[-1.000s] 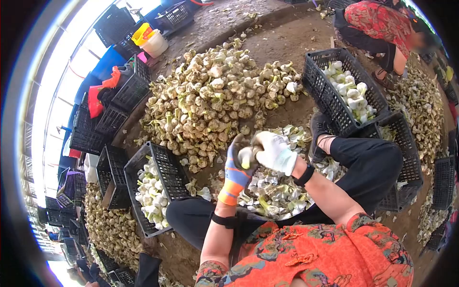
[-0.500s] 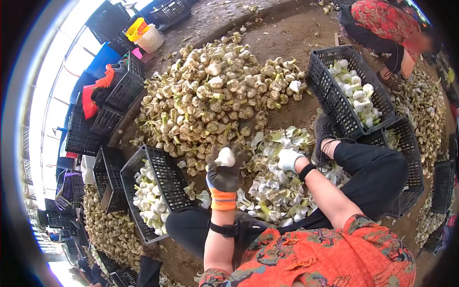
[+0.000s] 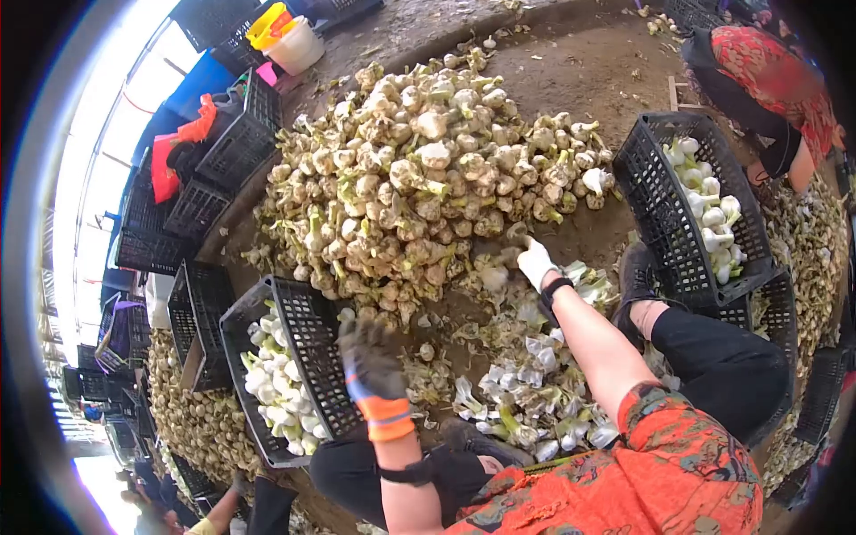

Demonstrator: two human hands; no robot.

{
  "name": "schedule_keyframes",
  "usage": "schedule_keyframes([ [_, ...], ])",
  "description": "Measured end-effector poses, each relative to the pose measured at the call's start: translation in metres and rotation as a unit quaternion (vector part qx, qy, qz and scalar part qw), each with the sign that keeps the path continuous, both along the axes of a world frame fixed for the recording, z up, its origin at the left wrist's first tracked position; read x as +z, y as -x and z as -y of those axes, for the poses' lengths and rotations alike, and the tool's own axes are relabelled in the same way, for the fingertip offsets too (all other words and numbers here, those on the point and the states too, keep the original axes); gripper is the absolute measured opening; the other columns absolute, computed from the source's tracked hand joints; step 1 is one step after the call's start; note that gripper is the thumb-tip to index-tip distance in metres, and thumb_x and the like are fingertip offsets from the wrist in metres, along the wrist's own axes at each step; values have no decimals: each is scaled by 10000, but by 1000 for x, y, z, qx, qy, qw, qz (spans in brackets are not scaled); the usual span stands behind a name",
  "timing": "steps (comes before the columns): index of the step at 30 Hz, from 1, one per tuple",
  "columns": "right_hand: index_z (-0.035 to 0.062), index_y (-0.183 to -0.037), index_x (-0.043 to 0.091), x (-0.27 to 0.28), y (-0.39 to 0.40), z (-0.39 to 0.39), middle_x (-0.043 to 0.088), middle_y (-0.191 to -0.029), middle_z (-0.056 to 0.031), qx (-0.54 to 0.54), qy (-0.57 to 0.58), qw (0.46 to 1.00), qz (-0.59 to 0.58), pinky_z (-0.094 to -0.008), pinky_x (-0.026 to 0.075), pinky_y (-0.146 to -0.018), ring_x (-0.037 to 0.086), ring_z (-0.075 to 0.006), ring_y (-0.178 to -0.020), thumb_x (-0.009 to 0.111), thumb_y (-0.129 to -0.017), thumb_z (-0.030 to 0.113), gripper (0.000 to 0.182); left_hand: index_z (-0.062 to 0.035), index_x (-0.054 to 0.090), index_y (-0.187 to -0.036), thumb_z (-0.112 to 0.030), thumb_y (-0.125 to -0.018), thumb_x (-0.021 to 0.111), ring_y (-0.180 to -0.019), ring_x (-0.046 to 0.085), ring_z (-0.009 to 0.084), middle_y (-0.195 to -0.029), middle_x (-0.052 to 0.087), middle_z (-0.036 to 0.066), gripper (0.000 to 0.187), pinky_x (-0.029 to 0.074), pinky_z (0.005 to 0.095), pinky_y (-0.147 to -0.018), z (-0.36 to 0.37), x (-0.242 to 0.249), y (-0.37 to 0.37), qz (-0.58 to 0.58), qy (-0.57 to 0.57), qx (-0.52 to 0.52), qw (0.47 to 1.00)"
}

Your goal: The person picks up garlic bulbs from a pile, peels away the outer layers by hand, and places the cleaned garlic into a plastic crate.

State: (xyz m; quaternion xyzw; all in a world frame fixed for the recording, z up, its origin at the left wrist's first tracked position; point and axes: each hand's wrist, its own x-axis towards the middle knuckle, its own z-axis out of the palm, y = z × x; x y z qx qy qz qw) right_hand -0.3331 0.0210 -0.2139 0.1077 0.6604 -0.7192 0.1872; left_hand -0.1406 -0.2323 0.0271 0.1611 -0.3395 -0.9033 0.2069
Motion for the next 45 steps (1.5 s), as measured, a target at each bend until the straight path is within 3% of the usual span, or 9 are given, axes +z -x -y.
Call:
schedule_keyframes([
  [3, 52, -1275, 439, 132, -55, 6, 607, -1057, -151, 95, 452, 877, 136, -303, 527, -657, 619, -190, -774, 533, -853, 21, 433, -77, 350, -1376, -119, -899, 545, -1114, 523, 239, -1285, 477, 134, 516, 435, 373, -952, -46, -24, 16, 84, 192, -114, 971],
  [6, 80, -1256, 493, 199, -105, 30, 615, -1071, -60, 120, 447, 875, 140, -280, 506, -639, 609, -144, -808, 599, -887, 195, 401, -41, 334, -1382, -31, -907, 528, -1172, 476, 216, -1337, 441, 114, 513, 389, 330, -999, -84, -23, 20, 22, 201, -200, 959],
  [9, 55, -1178, 561, 217, -123, 32, 621, -1044, -21, 146, 286, 947, -5, -255, 488, -695, 586, -98, -878, 628, -878, 246, 362, -19, 341, -1378, 47, -866, 542, -1187, 466, 186, -1354, 434, 106, 554, 386, 318, -1005, -87, 0, 13, -33, 151, -178, 972],
  [17, 28, -989, 632, 281, -160, 29, 644, -952, -20, 70, 376, 911, -155, -223, 441, -806, 577, -79, -920, 673, -841, 171, 210, -4, 411, -1330, 134, -757, 586, -1202, 473, 192, -1367, 437, 96, 614, 401, 320, -1000, -92, 16, -13, -89, 254, -145, 952],
  [28, -12, -1044, 639, 333, -194, 8, 681, -902, -53, 111, 219, 964, -100, -231, 478, -704, 628, -117, -791, 664, -812, 110, 264, 12, 454, -1283, 137, -769, 573, -1202, 475, 212, -1355, 450, 102, 542, 387, 335, -1012, -102, 45, -38, -208, 399, -95, 888],
  [34, -30, -995, 647, 340, -201, 6, 666, -896, -97, 107, 257, 949, -147, -282, 480, -772, 632, -189, -832, 650, -768, 7, 230, -33, 422, -1312, 25, -840, 591, -1151, 508, 216, -1275, 500, 102, 505, 417, 338, -981, -109, 61, -47, -158, 298, -101, 936],
  [37, -55, -1035, 616, 323, -194, -8, 628, -935, -163, 100, -114, 863, -482, -307, 477, -794, 629, -259, -871, 600, -735, -48, 301, -69, 417, -1318, -44, -886, 570, -1087, 546, 210, -1219, 532, 104, 459, 464, 337, -930, -110, 73, -54, -126, 136, -156, 970],
  [40, -67, -1060, 593, 322, -193, -18, 584, -968, -210, 141, -161, 846, -488, -317, 475, -795, 616, -302, -907, 548, -692, -82, 371, -85, 427, -1312, -52, -903, 549, -1024, 574, 200, -1184, 553, 104, 428, 499, 325, -875, -111, 66, -50, -81, 28, -216, 973],
  [45, -44, -1029, 636, 307, -202, -20, 681, -878, -136, 71, -135, 920, -362, -295, 492, -719, 643, -216, -807, 617, -732, -26, 297, -37, 449, -1286, -142, -888, 602, -978, 603, 205, -1145, 580, 99, 439, 543, 334, -791, -124, 41, -40, -121, 357, -113, 919],
])
